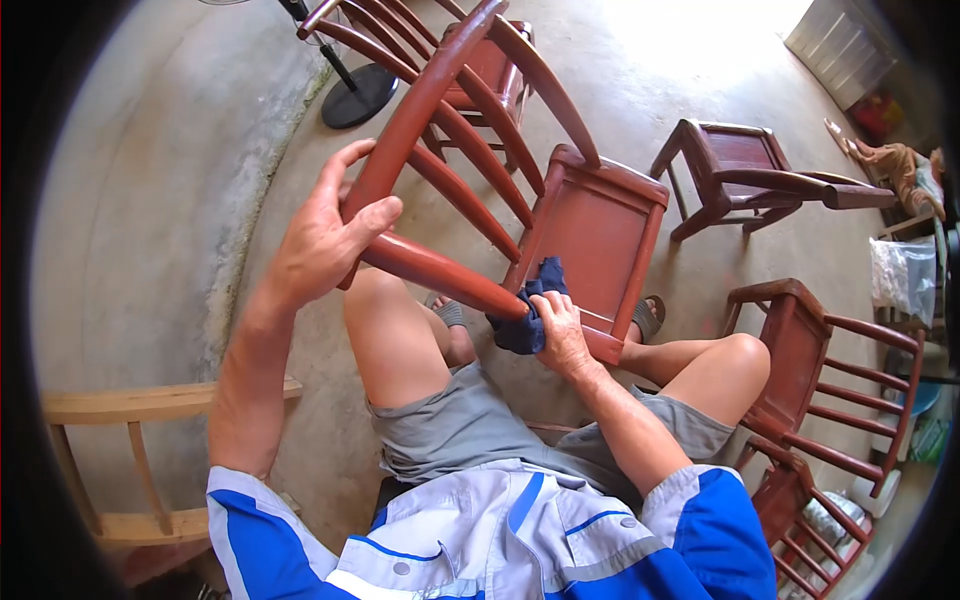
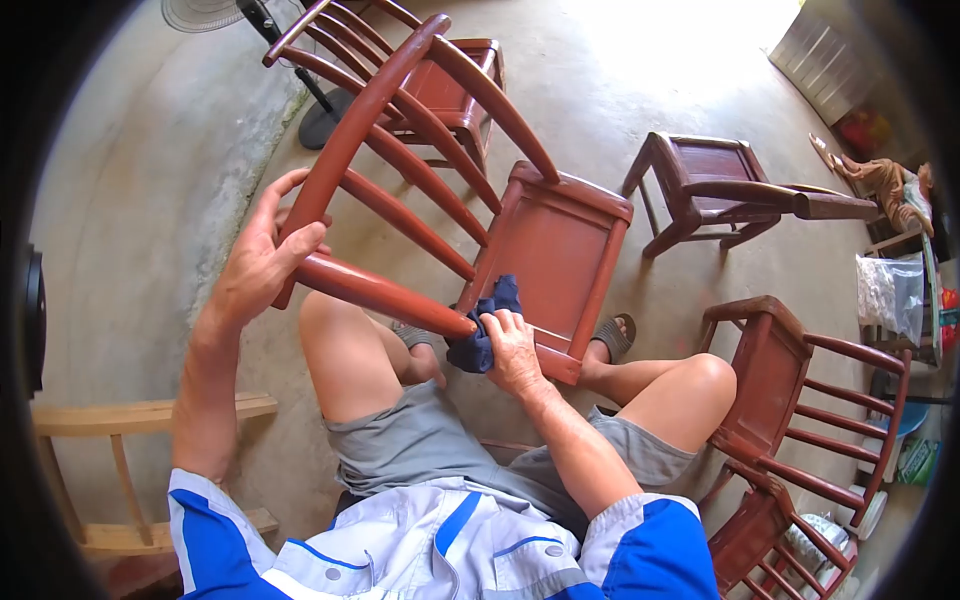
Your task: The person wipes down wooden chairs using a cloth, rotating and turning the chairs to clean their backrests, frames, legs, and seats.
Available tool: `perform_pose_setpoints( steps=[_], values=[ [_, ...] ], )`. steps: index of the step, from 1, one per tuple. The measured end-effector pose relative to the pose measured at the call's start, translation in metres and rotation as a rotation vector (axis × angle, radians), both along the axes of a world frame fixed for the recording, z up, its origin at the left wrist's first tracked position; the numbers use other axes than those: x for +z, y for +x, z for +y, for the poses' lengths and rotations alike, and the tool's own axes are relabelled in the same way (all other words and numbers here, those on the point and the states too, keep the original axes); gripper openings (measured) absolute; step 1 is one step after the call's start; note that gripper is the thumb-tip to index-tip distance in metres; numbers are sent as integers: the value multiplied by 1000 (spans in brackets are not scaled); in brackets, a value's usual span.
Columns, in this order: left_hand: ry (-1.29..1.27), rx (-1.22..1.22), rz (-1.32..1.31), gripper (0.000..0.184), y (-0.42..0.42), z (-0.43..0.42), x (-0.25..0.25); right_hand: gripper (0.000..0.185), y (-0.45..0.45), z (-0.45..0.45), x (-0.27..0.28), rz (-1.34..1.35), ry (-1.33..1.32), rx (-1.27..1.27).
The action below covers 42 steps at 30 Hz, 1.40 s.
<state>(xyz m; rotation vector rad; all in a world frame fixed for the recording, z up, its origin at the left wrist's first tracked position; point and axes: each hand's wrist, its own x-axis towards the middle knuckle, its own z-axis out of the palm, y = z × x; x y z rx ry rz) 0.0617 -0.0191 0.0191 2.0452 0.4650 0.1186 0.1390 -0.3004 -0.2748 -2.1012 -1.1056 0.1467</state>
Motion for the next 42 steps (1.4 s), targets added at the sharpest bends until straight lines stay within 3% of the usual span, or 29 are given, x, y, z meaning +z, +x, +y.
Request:
perform_pose_setpoints(
  steps=[4,6,10,14,18,21,22,24,28,32,38,42],
  values=[
    [86,-12,65,58,27,3,9,59,18,-2,8,112,40,119],
    [-11,-4,75,58,36,5,2,54,30,-2,18,327,146,199],
    [224,45,45,54,33,2,-2,48,49,22,94,919,491,171],
    [192,95,-72,48,33,5,-8,53,70,96,171,583,775,66],
    [98,52,-317,44,31,10,-18,62,67,166,227,-22,768,-32],
    [-96,81,-269,46,29,17,-24,67,67,181,186,-35,818,-86],
    [-8,73,-266,46,31,15,-20,68,66,179,176,1,845,-83],
    [155,59,-244,46,33,3,-12,62,64,167,155,-134,743,-61],
    [229,29,-153,52,31,8,-10,56,65,147,105,-76,586,-80],
    [108,69,-158,53,30,3,-10,56,73,103,18,-2,204,-67],
    [112,61,-122,51,33,3,-5,51,63,103,1,71,165,-187],
    [163,67,-122,49,35,6,-9,48,63,122,42,46,335,-172]
  ],
)
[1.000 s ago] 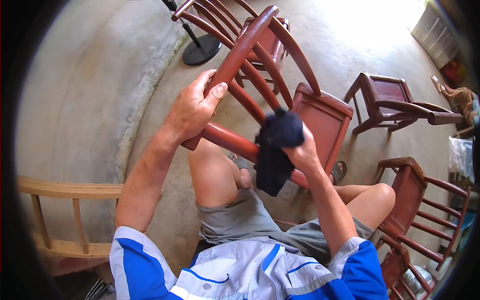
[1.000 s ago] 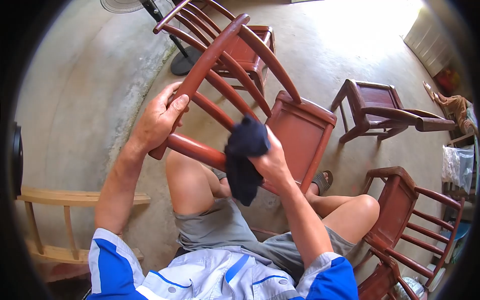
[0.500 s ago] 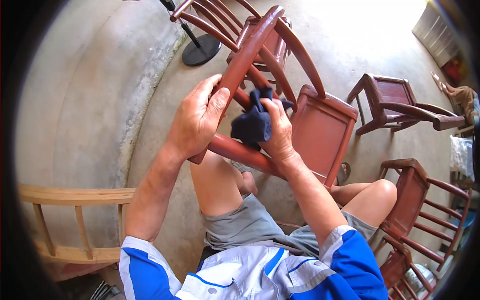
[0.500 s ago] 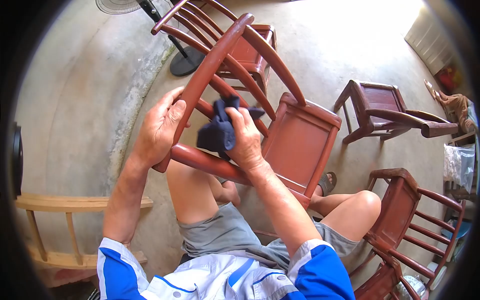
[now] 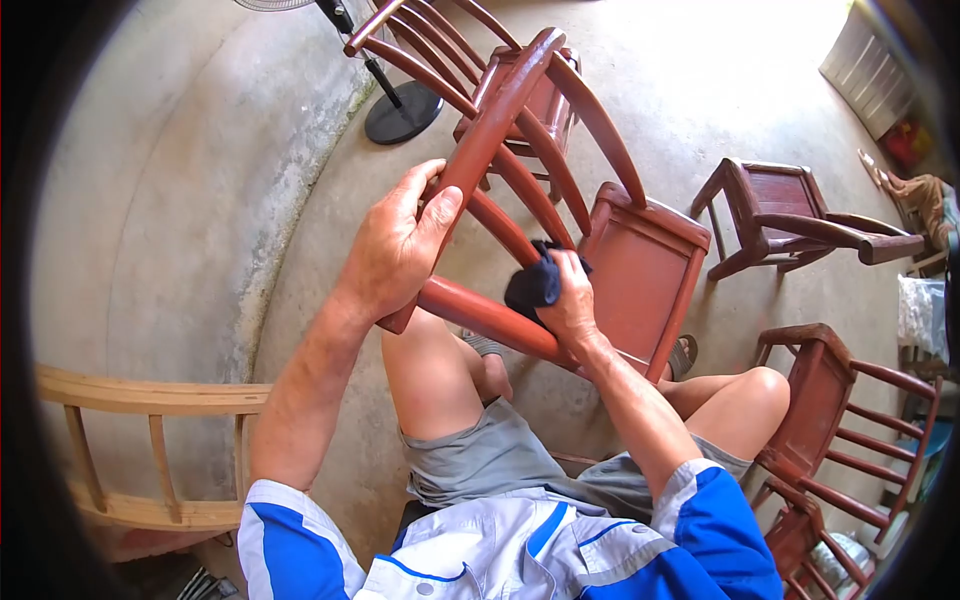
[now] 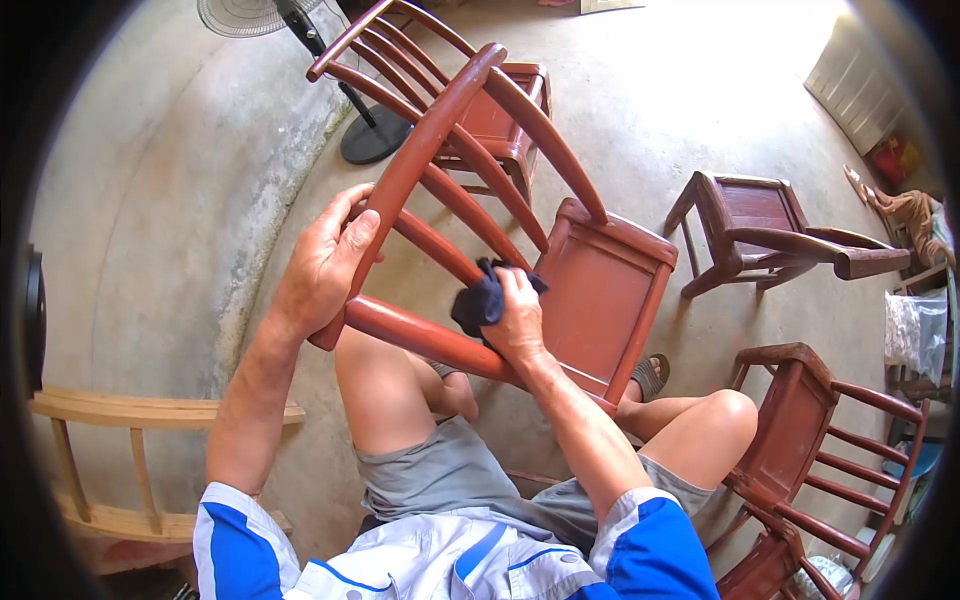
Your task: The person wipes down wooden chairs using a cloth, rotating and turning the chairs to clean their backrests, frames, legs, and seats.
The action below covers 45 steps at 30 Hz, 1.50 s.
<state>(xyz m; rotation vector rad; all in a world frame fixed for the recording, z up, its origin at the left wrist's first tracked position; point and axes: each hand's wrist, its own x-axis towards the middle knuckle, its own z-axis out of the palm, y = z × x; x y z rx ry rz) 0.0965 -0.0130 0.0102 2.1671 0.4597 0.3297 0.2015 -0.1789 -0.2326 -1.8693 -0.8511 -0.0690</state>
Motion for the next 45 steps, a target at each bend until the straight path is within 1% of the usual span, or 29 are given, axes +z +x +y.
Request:
perform_pose_setpoints(
  steps=[5,6,7,11,12,14,17,19,20,22,23,24,25,28,30,31,34,35,38,39,40,42,44,45],
  values=[
    [72,8,-92,47,-1,-1,-2,57,-4,49,146,-25,177,9],
    [101,9,-101,46,-1,1,-5,58,-6,58,162,-30,208,-3],
    [128,10,-108,46,-1,3,-7,56,-8,63,165,-48,118,-43],
    [163,12,-95,45,-2,0,-6,53,-2,56,141,-183,170,-4],
    [157,18,-85,45,-4,0,-6,48,1,50,141,-161,172,55],
    [139,19,-87,45,-2,2,-3,49,6,55,129,-150,247,96],
    [72,5,-92,47,-1,-1,-2,47,11,55,120,18,333,195],
    [39,-4,-99,47,-1,-1,-2,45,12,52,115,33,286,195],
    [69,1,-80,48,-3,0,-1,44,12,50,112,42,264,194],
    [127,5,-45,49,-4,1,0,39,10,44,92,-15,186,148],
    [102,12,-43,49,-4,0,0,38,8,38,81,-33,141,123],
    [77,18,-41,49,-4,0,-1,36,7,31,67,-51,96,96],
    [52,24,-37,50,-4,0,-1,34,7,24,51,-46,103,88],
    [62,33,-18,49,-5,-4,2,37,7,-2,-6,50,-77,88],
    [86,25,-10,48,-5,-1,-1,40,5,-21,-39,33,-158,73],
    [99,23,-8,48,-4,0,-1,42,6,-23,-42,23,-197,67],
    [22,34,-27,46,-4,-5,3,47,5,-22,-45,69,-201,66],
    [21,34,-35,46,-2,-5,4,49,6,-22,-42,138,-194,78],
    [22,45,-22,46,-3,-4,4,47,4,-28,-13,114,-83,37],
    [32,54,-9,46,-2,-6,8,45,6,-28,1,114,84,59],
    [39,66,10,46,-3,-7,8,38,5,-30,30,279,213,130],
    [69,55,-8,47,-3,-6,6,35,5,-29,95,187,259,349],
    [65,47,-49,48,-2,0,2,33,4,-12,142,109,373,580],
    [41,45,-76,50,-3,7,-7,43,-3,-5,158,430,385,698]
  ],
)
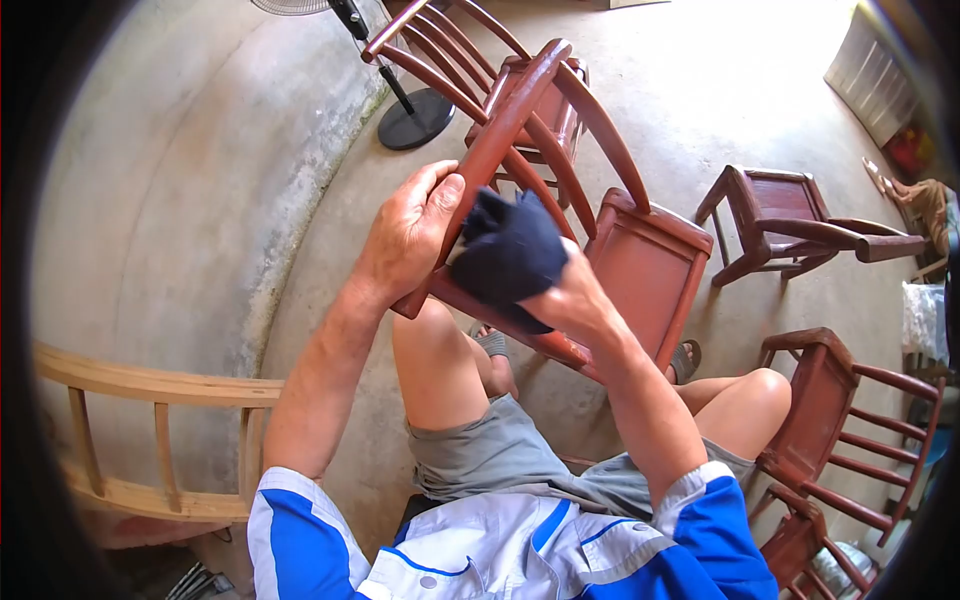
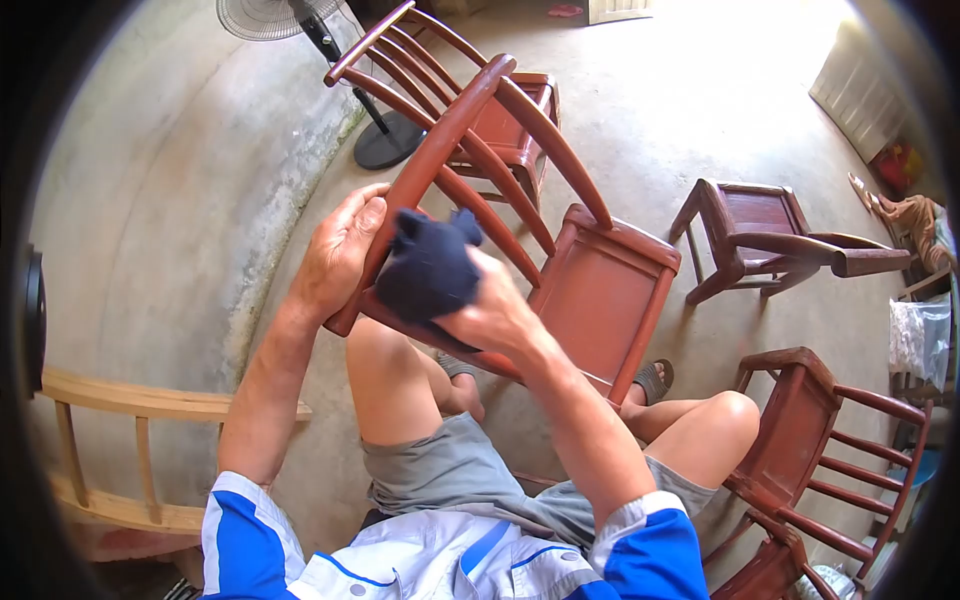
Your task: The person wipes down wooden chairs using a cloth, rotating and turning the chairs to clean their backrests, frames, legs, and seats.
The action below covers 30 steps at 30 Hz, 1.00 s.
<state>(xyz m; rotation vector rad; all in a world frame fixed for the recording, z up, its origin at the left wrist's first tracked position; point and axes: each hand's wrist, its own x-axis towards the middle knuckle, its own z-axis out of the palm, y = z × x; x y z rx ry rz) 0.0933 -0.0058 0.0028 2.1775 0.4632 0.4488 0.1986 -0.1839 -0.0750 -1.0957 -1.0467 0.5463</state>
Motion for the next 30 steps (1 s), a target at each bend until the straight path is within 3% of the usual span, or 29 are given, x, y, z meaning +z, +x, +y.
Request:
perform_pose_setpoints(
  steps=[1,3,4,7,8,11,13,15,18,22,25,28,30],
  values=[
    [-24,-4,-28,52,1,2,-2,53,-7,16,11,-168,113,-124],
    [-79,-21,-21,53,0,2,0,67,-5,33,13,-165,-73,-13],
    [-48,-26,-16,53,0,1,0,72,-6,31,17,-6,-245,64],
    [25,-14,-19,53,1,-5,3,71,-6,32,-2,-46,-97,68],
    [45,-9,-22,53,1,-8,4,62,-6,32,-8,-20,-173,133],
    [96,7,23,52,-1,-7,5,52,15,10,-51,-331,-421,169],
    [123,11,8,51,-1,-7,6,45,20,-30,-108,-193,-554,236],
    [118,20,29,51,-2,-7,5,37,23,-77,-165,-9,-523,247],
    [62,16,72,51,1,-9,11,32,14,-96,-172,77,-682,158],
    [46,4,40,50,1,-10,10,28,-2,-93,-162,-2,-584,-60],
    [50,-8,84,50,0,-12,14,31,-17,-88,-127,520,-736,-173],
    [98,7,90,51,0,-10,11,35,-8,-64,-134,615,-366,-387],
    [69,-1,72,51,0,-12,11,41,27,-41,-125,219,-258,-484]
  ],
)
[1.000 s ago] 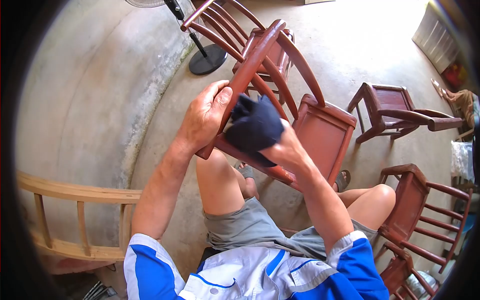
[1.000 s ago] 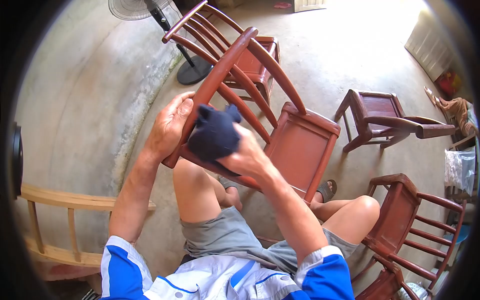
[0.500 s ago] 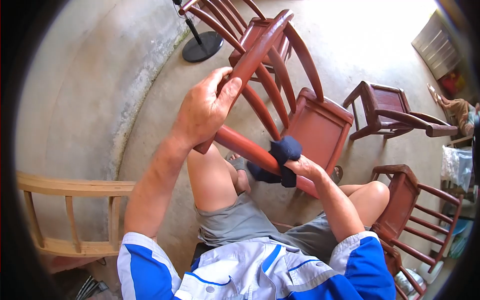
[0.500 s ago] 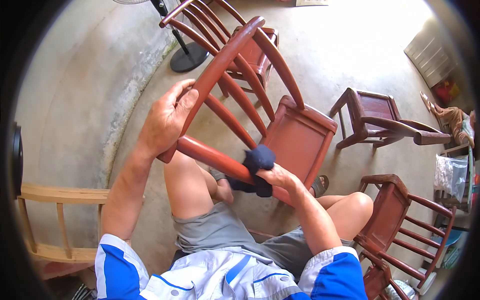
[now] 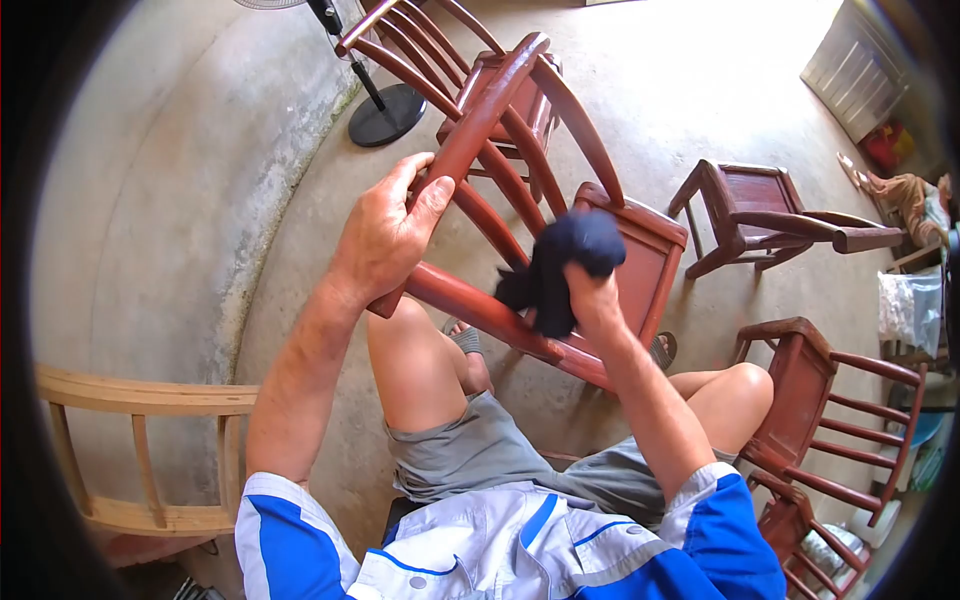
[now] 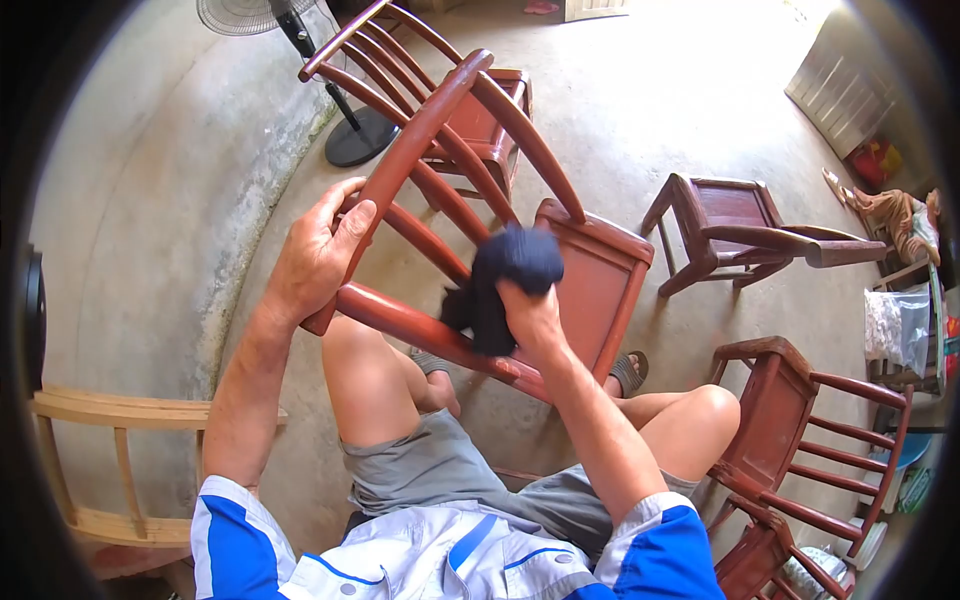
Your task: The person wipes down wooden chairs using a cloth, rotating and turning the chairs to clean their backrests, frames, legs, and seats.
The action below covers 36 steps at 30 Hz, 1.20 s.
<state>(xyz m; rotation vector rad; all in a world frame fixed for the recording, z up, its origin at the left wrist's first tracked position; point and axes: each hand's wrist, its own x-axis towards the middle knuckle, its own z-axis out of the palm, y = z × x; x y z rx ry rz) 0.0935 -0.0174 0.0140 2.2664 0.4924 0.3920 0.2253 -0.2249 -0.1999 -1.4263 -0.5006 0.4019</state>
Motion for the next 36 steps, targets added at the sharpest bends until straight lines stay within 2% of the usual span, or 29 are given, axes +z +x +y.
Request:
perform_pose_setpoints(
  steps=[2,4,5,7,11,13,14,17,18,21,24,26,28,31,36],
  values=[
    [-15,-16,-13,51,1,-1,0,26,13,27,76,-161,170,-36],
    [-11,-32,-21,52,1,0,-1,28,22,49,126,-303,129,48],
    [-4,-35,-27,51,1,1,-2,31,32,64,133,-652,138,32],
    [5,-39,-38,51,0,3,-5,37,31,102,120,-714,104,-90],
    [42,-36,-18,53,-2,1,-1,40,33,106,91,-768,-6,-63],
    [68,-51,-64,54,0,1,-6,38,38,98,80,-648,-61,28],
    [58,-50,-59,54,0,1,-8,38,44,98,64,-694,-106,8],
    [27,-49,-51,55,1,1,-6,41,38,79,35,-615,-225,-40],
    [14,-45,-39,54,0,1,-4,26,37,70,22,-630,-264,-47],
    [-43,-39,-39,53,0,2,-4,32,45,48,-54,-613,-571,-8],
    [-72,-32,-42,52,2,2,-3,41,42,41,-82,-755,-582,-120],
    [-77,-37,-30,51,0,0,-3,44,38,41,-95,-716,-583,-112],
    [-56,-57,-44,50,3,3,-2,44,40,43,-84,-671,-633,-116],
    [-51,-37,-19,49,1,0,-1,44,38,43,-61,-641,-568,-64],
    [-10,-31,-19,50,1,1,-2,41,43,85,59,-682,-75,-34]
  ],
)
